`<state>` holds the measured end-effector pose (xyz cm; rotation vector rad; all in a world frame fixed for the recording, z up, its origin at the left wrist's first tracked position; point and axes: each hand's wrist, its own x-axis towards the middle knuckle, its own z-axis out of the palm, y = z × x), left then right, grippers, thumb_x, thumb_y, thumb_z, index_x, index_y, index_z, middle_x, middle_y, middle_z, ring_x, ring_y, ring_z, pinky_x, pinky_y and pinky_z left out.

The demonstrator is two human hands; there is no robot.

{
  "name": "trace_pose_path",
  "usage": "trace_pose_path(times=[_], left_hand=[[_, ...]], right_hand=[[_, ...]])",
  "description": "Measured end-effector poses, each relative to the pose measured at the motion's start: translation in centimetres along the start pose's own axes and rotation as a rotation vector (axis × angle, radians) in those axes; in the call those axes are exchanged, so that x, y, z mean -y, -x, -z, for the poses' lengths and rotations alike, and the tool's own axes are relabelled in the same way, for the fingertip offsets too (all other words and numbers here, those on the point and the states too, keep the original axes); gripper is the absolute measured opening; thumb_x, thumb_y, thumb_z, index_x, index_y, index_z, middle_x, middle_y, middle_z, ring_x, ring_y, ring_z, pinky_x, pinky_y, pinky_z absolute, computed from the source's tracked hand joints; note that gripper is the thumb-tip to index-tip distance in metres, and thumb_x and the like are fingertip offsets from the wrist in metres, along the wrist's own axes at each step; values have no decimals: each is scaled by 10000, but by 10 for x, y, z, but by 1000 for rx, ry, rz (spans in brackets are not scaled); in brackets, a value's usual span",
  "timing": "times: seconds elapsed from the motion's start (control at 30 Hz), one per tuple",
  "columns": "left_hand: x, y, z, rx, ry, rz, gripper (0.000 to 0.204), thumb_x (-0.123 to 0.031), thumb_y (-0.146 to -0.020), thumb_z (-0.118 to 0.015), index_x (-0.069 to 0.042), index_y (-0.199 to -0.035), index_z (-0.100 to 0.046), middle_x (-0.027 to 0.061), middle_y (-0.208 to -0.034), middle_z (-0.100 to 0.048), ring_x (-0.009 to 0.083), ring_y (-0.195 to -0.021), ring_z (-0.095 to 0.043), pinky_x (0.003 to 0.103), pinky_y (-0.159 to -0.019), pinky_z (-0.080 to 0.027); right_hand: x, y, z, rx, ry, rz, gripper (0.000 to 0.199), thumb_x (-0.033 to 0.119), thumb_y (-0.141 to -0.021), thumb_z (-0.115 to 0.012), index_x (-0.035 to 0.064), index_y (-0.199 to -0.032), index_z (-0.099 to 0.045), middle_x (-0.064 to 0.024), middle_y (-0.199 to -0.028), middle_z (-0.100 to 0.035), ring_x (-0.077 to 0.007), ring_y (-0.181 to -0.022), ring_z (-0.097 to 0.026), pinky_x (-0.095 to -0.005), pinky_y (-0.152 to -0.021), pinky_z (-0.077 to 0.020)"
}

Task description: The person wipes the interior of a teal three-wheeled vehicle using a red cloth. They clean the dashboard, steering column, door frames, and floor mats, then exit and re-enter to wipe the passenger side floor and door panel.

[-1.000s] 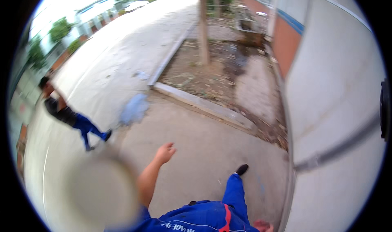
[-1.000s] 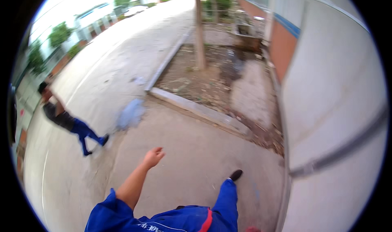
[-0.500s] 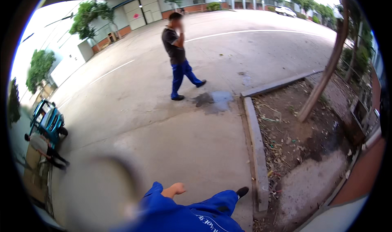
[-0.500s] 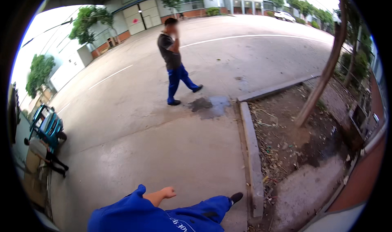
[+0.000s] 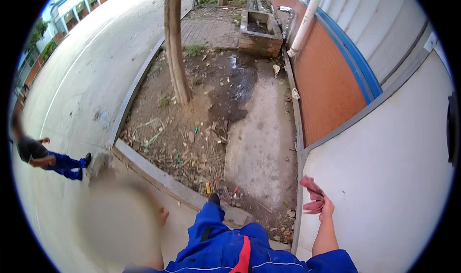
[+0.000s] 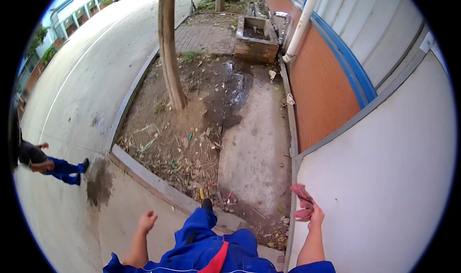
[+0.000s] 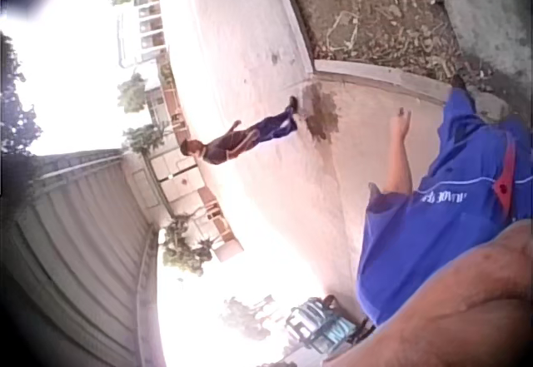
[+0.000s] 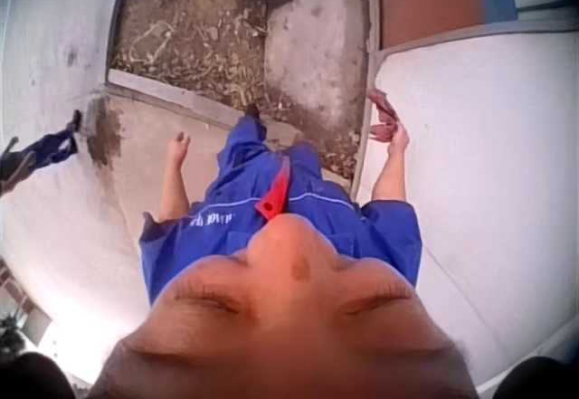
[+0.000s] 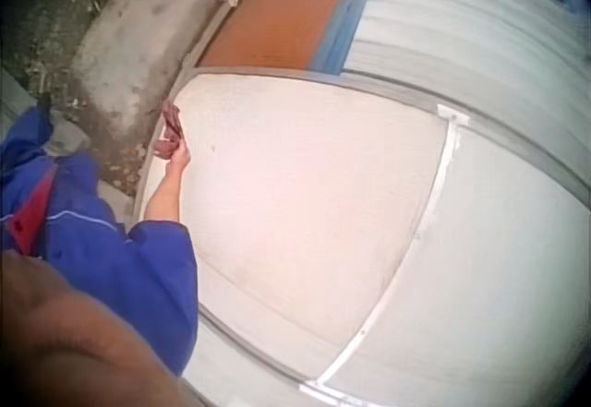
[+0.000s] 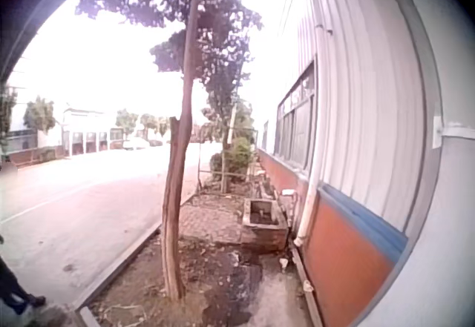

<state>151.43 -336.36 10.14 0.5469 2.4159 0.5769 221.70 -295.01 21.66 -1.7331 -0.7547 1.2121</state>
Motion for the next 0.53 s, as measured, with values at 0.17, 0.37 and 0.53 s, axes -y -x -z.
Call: trace_pose_path(times=[0.17,0.37,0.53], left_hand=[[-288,-197,120,-156,431,-294,403,-150,-1016,-668,-10,-1387,-601,80,-1208,-705,163,-1059,-662,308,-908,-533],[-408,-330,77,-165,385,-430,356,-156,-1000,-665,-7,-1322,-630,60,-1120,-696,129,-944,-644,289,-779,-521],[-329,-416,-135,75,-27,50,310,-291,-934,-678,-38,-1102,-736,78,-836,-733,202,-705,-666,361,-611,-520]], right_hand=[[-28,-59,-27,-148,33,-132,286,189,-902,-663,-67,-1010,-732,-106,-921,-719,-212,-804,-674,-353,-719,-545],[-78,-130,-61,-422,-15,-441,245,160,-860,-624,-70,-866,-707,-177,-852,-720,-298,-725,-693,-427,-640,-566],[-73,-331,-153,-166,-86,-570,243,159,-932,-554,-31,-923,-705,-182,-809,-719,-298,-644,-694,-419,-530,-538]])
